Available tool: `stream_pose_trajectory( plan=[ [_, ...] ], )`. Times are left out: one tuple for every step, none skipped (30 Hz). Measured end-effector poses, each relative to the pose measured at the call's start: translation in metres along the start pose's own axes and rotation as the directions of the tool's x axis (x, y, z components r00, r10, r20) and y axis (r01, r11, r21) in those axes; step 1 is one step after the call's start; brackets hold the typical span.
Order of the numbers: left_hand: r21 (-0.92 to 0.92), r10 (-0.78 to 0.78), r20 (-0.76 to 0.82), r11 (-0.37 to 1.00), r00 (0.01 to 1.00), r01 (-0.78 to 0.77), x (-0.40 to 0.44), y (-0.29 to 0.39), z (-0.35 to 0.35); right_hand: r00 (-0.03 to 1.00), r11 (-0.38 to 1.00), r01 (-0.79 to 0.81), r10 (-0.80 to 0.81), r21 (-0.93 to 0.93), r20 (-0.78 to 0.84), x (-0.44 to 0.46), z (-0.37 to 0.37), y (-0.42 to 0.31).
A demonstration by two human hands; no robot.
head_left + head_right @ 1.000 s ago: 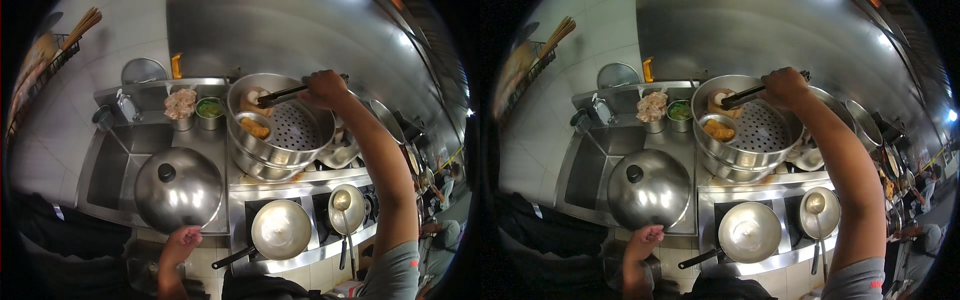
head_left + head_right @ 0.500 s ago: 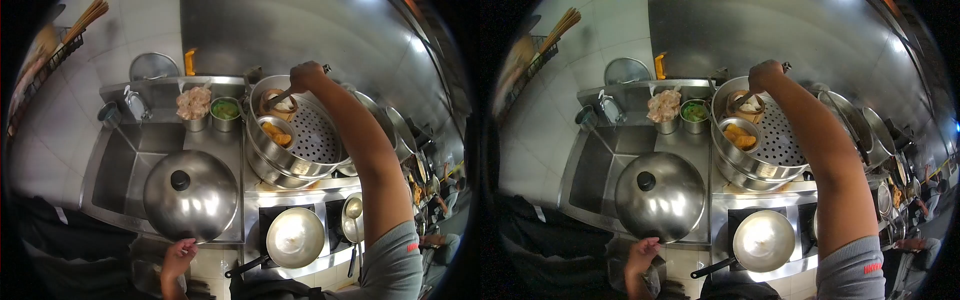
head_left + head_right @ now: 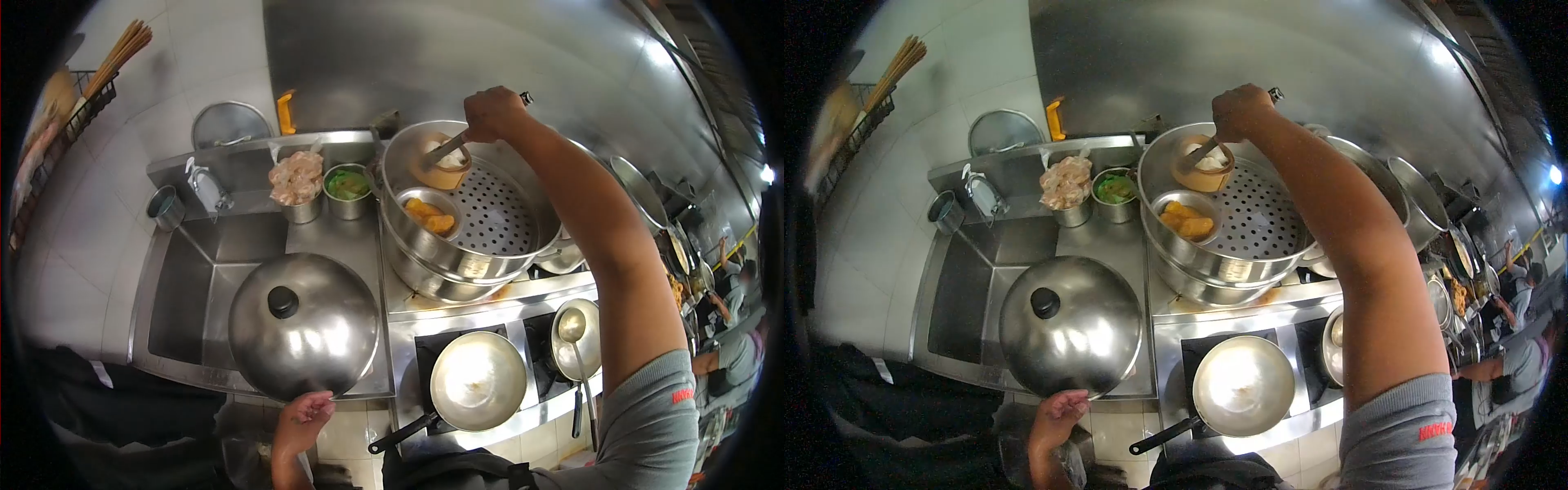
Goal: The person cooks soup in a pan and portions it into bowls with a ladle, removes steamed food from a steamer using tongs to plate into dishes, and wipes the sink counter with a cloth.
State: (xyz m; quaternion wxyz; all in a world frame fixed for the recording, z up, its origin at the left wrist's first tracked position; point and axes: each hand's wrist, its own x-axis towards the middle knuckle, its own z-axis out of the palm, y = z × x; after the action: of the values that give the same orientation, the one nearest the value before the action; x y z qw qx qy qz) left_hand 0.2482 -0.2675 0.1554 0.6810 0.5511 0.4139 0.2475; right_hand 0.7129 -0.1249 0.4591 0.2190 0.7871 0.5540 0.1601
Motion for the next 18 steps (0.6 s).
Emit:
stream_pose_trajectory(
  plan=[
    [0.006, 0.003, 0.01, 1.0, 1.0, -0.003, 0.002, 0.009, 0.006, 1.0, 1.0, -0.005, 0.005, -0.011, 0.003, -0.009, -0.006, 0.003],
    [0.037, 0.057, 0.083, 0.997, 0.995, -0.061, 0.005, 0.019, 0.014, 1.0, 1.0, -0.017, 0.017, -0.009, 0.006, -0.017, -0.01, 0.008],
    [0.063, 0.108, 0.157, 0.991, 0.982, -0.119, 0.009, 0.029, 0.023, 0.999, 0.999, -0.034, 0.034, -0.021, -0.006, -0.025, -0.014, 0.013],
    [0.066, 0.109, 0.17, 0.99, 0.979, -0.121, 0.013, 0.038, 0.034, 0.999, 0.998, -0.05, 0.049, -0.034, -0.018, -0.036, -0.019, 0.018],
    [-0.021, 0.152, 0.257, 0.988, 0.954, -0.152, 0.016, 0.048, 0.048, 0.998, 0.998, -0.062, 0.061, -0.034, -0.011, -0.048, -0.024, 0.023],
    [-0.112, 0.202, 0.34, 0.978, 0.918, -0.174, 0.021, 0.059, 0.063, 0.996, 0.996, -0.082, 0.081, -0.035, -0.042, -0.063, -0.031, 0.028],
    [-0.112, 0.204, 0.354, 0.978, 0.913, -0.175, 0.025, 0.073, 0.081, 0.992, 0.994, -0.103, 0.1, -0.036, -0.074, -0.079, -0.039, 0.034],
    [-0.158, 0.213, 0.387, 0.974, 0.897, -0.163, 0.028, 0.09, 0.101, 0.991, 0.992, -0.119, 0.116, -0.037, -0.068, -0.096, -0.045, 0.041],
    [-0.2, 0.22, 0.422, 0.969, 0.88, -0.147, 0.031, 0.105, 0.122, 0.989, 0.992, -0.125, 0.122, -0.034, -0.089, -0.115, -0.05, 0.048],
    [-0.22, 0.284, 0.446, 0.954, 0.849, -0.203, 0.038, 0.114, 0.144, 0.985, 0.99, -0.134, 0.13, -0.033, -0.11, -0.136, -0.055, 0.057],
    [-0.243, 0.342, 0.473, 0.937, 0.812, -0.253, 0.045, 0.122, 0.167, 0.983, 0.987, -0.16, 0.156, -0.032, -0.097, -0.158, -0.057, 0.066],
    [-0.278, 0.379, 0.511, 0.922, 0.772, -0.269, 0.051, 0.133, 0.189, 0.977, 0.987, -0.153, 0.145, -0.041, -0.156, -0.181, -0.059, 0.076],
    [-0.327, 0.387, 0.52, 0.914, 0.761, -0.241, 0.06, 0.136, 0.213, 0.968, 0.988, -0.147, 0.133, -0.051, -0.213, -0.206, -0.061, 0.085],
    [-0.392, 0.39, 0.523, 0.9, 0.758, -0.192, 0.066, 0.142, 0.236, 0.967, 0.983, -0.178, 0.165, -0.049, -0.193, -0.232, -0.063, 0.093],
    [-0.406, 0.425, 0.513, 0.886, 0.746, -0.225, 0.072, 0.144, 0.26, 0.967, 0.978, -0.199, 0.185, -0.064, -0.175, -0.26, -0.065, 0.101],
    [-0.407, 0.415, 0.495, 0.887, 0.763, -0.219, 0.073, 0.15, 0.284, 0.966, 0.972, -0.222, 0.208, -0.079, -0.156, -0.288, -0.066, 0.108],
    [-0.437, 0.415, 0.489, 0.878, 0.767, -0.196, 0.068, 0.158, 0.305, 0.959, 0.962, -0.26, 0.248, -0.08, -0.135, -0.318, -0.065, 0.115],
    [-0.467, 0.412, 0.487, 0.868, 0.77, -0.17, 0.06, 0.163, 0.328, 0.958, 0.958, -0.263, 0.245, -0.117, -0.148, -0.35, -0.062, 0.124]
  ],
)
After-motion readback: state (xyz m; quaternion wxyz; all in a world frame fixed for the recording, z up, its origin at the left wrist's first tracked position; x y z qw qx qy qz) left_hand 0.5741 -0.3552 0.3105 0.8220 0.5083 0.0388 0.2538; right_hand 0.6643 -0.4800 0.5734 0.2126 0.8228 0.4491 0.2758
